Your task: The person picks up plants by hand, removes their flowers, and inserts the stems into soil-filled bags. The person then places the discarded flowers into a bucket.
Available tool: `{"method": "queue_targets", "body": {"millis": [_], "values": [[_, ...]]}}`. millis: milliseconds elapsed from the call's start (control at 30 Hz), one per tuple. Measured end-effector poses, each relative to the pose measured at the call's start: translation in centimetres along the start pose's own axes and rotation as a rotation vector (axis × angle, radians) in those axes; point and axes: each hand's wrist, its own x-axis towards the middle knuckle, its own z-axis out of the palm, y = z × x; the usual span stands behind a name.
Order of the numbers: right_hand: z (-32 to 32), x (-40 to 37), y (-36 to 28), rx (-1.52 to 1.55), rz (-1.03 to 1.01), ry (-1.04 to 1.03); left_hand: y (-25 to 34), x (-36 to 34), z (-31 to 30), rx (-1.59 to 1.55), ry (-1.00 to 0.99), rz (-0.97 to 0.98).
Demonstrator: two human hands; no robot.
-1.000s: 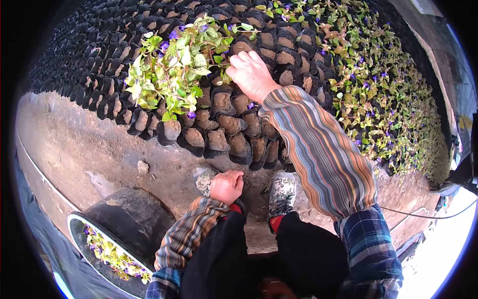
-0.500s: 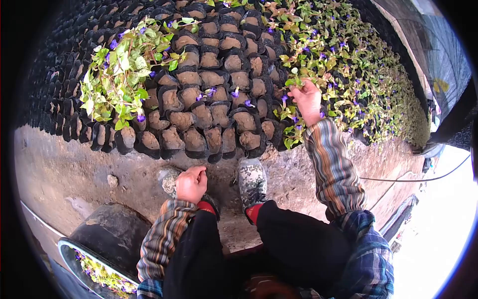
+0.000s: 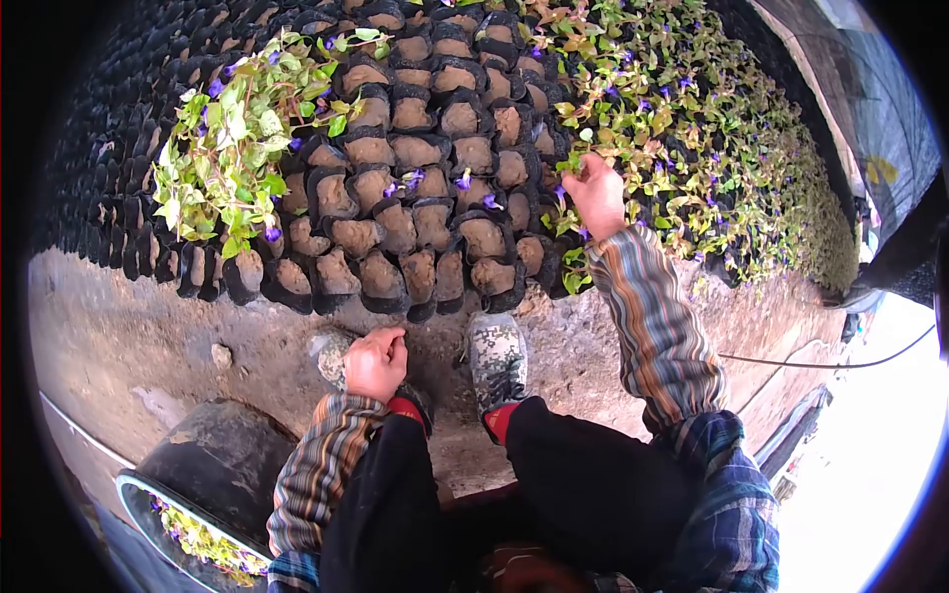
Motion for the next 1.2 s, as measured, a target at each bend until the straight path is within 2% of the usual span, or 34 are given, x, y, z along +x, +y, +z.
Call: {"method": "queue_targets", "body": {"millis": [133, 167, 267, 333, 400, 600, 700, 733, 800, 867, 900, 933, 1000, 1133, 1200], "values": [[0.2, 0.2, -0.1, -0.113, -0.035, -0.043, -0.2, -0.1, 0.2, -0.012, 0.005, -0.002], [0.0, 0.2, -0.4, -0.11, 0.017, -0.085, -0.2, 0.0, 0.2, -0.021, 0.01, 0.004], [0.4, 0.2, -0.1, 0.004, -0.063, -0.052, -0.1, -0.1, 0.1, -0.032, 0.009, 0.001], [-0.6, 0.5, -1.1, -0.056, 0.062, -0.157, -0.3, -0.2, 0.2, -0.031, 0.011, 0.0], [-0.3, 0.8, -0.6, -0.079, 0.057, -0.172, -0.4, -0.1, 0.3, -0.025, 0.017, 0.015], [0.3, 1.4, -0.4, -0.173, 0.008, -0.223, -0.1, 0.0, 0.0, -0.01, 0.009, 0.015], [0.3, 1.4, 0.4, -0.121, -0.075, -0.207, -0.1, -0.1, 0.2, -0.016, -0.003, -0.008], [-0.9, 1.4, -1.2, -0.2, 0.061, -0.334, 0.1, 0.1, 0.0, -0.001, -0.003, -0.003], [-1.6, 0.8, -3.5, -0.348, -0.056, -0.195, 0.4, 0.2, -0.2, -0.038, -0.003, -0.009], [-3.0, 1.2, -8.9, -0.52, -0.179, -0.244, 0.3, 0.2, 0.1, -0.052, 0.047, 0.015], [-2.7, 2.2, -10.2, -0.402, -0.308, -0.264, 0.3, 0.2, 0.0, -0.067, 0.026, 0.014], [-1.9, 3.3, -11.7, -0.27, -0.449, -0.277, 0.5, 0.2, 0.0, -0.102, -0.015, -0.067], [0.0, 5.5, -17.0, -0.09, -0.462, -0.273, 0.3, 0.2, 0.5, -0.107, -0.01, -0.076], [6.4, 12.3, -22.5, -0.09, -0.647, -0.105, 0.1, 0.2, 0.6, -0.132, 0.023, -0.084], [9.6, 14.2, -24.3, -0.13, -0.626, -0.145, -0.1, 0.2, 0.6, -0.162, 0.051, -0.067]]}}
